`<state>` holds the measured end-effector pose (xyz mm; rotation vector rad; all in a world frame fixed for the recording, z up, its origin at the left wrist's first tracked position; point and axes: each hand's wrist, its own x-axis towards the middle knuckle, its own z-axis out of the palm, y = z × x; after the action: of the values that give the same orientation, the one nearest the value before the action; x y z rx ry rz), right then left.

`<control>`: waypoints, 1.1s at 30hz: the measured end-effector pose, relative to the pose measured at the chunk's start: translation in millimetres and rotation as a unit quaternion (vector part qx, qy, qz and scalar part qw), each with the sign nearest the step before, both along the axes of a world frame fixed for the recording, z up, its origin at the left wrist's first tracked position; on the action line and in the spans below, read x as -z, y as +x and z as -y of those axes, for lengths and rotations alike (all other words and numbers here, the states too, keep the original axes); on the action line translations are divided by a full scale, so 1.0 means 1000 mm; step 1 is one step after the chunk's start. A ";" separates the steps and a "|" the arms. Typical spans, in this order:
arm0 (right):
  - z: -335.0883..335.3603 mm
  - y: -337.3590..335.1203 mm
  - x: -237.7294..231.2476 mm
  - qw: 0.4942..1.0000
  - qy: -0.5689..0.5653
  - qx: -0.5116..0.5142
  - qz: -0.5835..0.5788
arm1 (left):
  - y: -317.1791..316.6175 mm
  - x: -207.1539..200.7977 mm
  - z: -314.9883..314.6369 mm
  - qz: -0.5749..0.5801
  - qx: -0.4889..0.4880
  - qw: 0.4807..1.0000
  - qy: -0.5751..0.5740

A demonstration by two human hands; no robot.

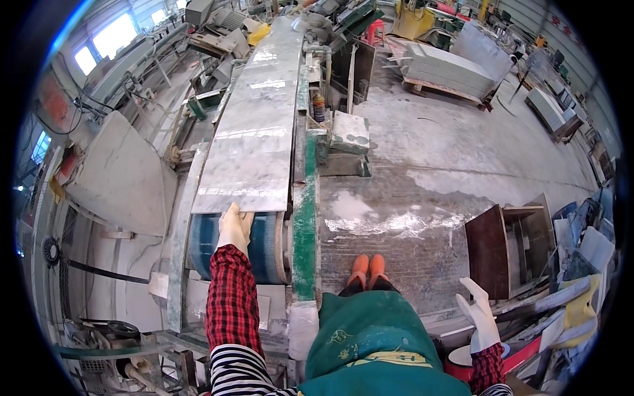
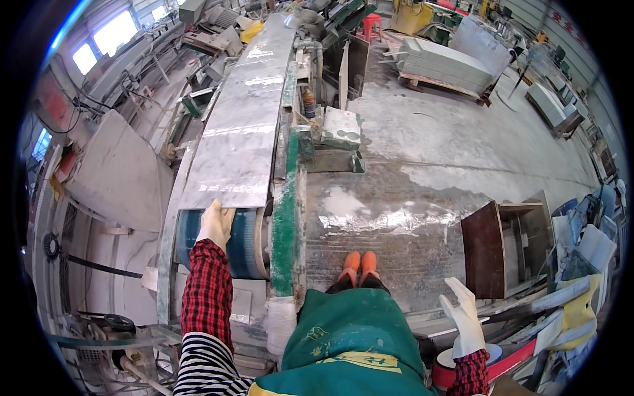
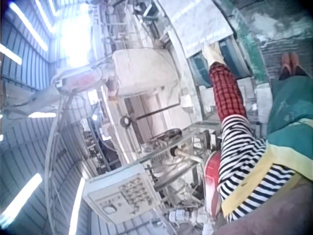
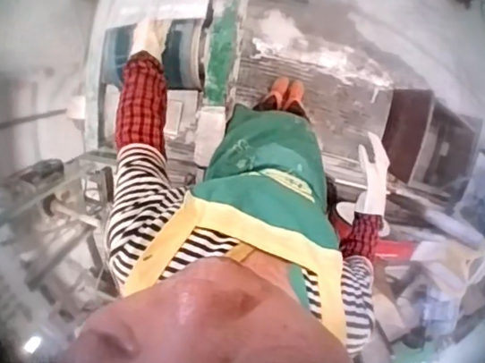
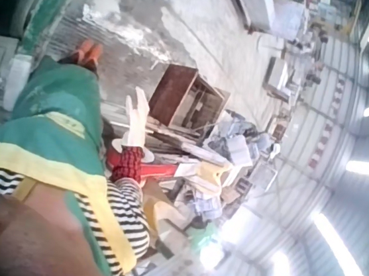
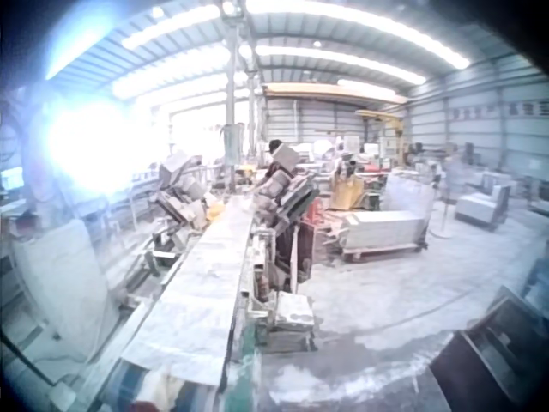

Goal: The person repeatedly picks up rectangular stone slabs from a conveyor belt and places them into a wooden crate. The person handles the slabs one at a time, moving them from the moving belt to the stationary crate.

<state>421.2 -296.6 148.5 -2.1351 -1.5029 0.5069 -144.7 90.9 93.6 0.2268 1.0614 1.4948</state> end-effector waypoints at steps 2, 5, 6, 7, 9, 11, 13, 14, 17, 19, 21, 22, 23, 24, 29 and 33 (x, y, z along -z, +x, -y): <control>0.003 0.002 0.004 1.000 0.008 -0.007 0.011 | -0.002 -0.014 0.004 -0.091 0.056 0.994 -0.027; 0.011 0.009 0.014 1.000 0.005 0.000 0.017 | -0.006 -0.037 0.011 -0.217 0.158 0.963 -0.029; 0.012 0.011 0.015 1.000 0.000 0.006 0.018 | -0.023 -0.030 0.003 -0.289 0.190 0.934 -0.088; 0.013 0.012 0.017 1.000 -0.004 0.011 0.018 | -0.035 -0.021 -0.002 -0.358 0.221 0.896 -0.146; 0.016 0.012 0.018 0.999 -0.017 0.028 0.007 | -0.033 -0.019 -0.005 -0.408 0.198 0.875 -0.171; 0.019 0.012 0.017 0.999 -0.026 0.039 0.007 | -0.030 -0.031 -0.006 -0.460 0.200 0.837 -0.220; 0.023 0.011 0.017 0.998 -0.031 0.047 0.018 | -0.031 -0.042 -0.006 -0.609 0.281 0.715 -0.199; 0.027 0.012 0.019 0.998 -0.025 0.049 0.017 | -0.028 -0.049 -0.003 -0.694 0.296 0.636 -0.162; 0.036 0.023 0.016 0.998 -0.017 0.021 0.050 | -0.020 -0.062 -0.012 -0.796 0.341 0.436 -0.243; 0.047 0.031 -0.006 0.995 -0.005 0.004 0.095 | -0.034 -0.061 -0.013 -0.800 0.311 0.469 -0.206; 0.066 0.048 -0.024 0.989 -0.031 0.031 0.142 | -0.019 -0.089 -0.007 -0.766 0.283 0.546 -0.186; 0.081 0.070 -0.026 0.987 -0.050 0.071 0.136 | -0.013 -0.088 -0.003 -0.740 0.229 0.622 -0.113; 0.096 0.090 -0.026 0.984 -0.067 0.106 0.125 | -0.012 -0.089 0.001 -0.720 0.228 0.651 -0.074; 0.104 0.101 -0.035 0.977 -0.076 0.143 0.142 | -0.014 -0.078 0.006 -0.716 0.205 0.667 0.005; 0.219 0.190 -0.004 0.874 -0.017 0.358 0.329 | 0.070 -0.057 0.070 -0.686 0.194 0.643 0.281; 0.300 0.231 0.018 0.773 -0.107 0.545 0.307 | 0.138 -0.050 0.111 -0.778 0.196 0.462 0.379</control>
<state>652.4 -596.4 130.7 -3.0261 -0.1608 -0.5170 -6.3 -20.4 144.0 2.6993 1.3002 0.8668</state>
